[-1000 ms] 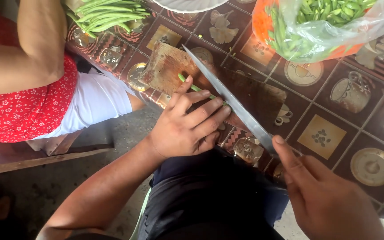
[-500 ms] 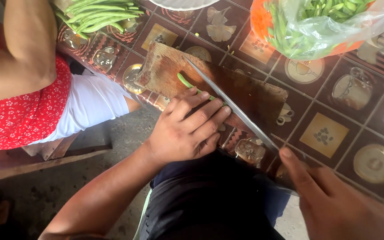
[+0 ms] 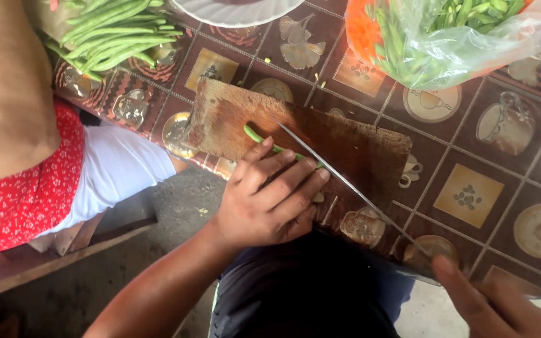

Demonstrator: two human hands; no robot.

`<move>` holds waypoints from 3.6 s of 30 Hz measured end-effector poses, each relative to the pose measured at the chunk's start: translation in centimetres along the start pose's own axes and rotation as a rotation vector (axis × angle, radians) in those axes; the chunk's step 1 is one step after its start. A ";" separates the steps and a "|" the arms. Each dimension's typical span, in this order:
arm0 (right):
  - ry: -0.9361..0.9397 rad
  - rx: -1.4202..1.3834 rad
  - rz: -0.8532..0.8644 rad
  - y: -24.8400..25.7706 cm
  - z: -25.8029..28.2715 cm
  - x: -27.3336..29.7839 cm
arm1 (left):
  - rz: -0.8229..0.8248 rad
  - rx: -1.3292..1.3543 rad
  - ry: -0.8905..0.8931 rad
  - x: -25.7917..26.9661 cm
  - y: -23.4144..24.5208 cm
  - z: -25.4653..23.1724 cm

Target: Chopping green beans on a wooden cutting board using a chef's knife.

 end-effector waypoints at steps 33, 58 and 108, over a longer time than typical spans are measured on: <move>-0.108 -0.128 -0.041 5.5 5.4 -7.0 | -0.060 -0.004 0.023 0.7 -0.4 0.5; -0.039 -0.144 -0.227 7.4 6.6 -8.2 | -0.074 -0.004 0.011 0.4 -0.4 0.3; -0.083 -0.130 -0.105 5.5 4.2 -6.2 | -0.041 0.098 0.059 0.5 1.0 1.0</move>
Point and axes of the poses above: each hand's wrist, its own x-axis away from the middle knuckle, its own y-axis out of the back of the hand, z = x × y, the point moved 2 cm from there along -x, towards the middle knuckle, and after that the axes turned 10 degrees about -z, right-handed, at the moved point
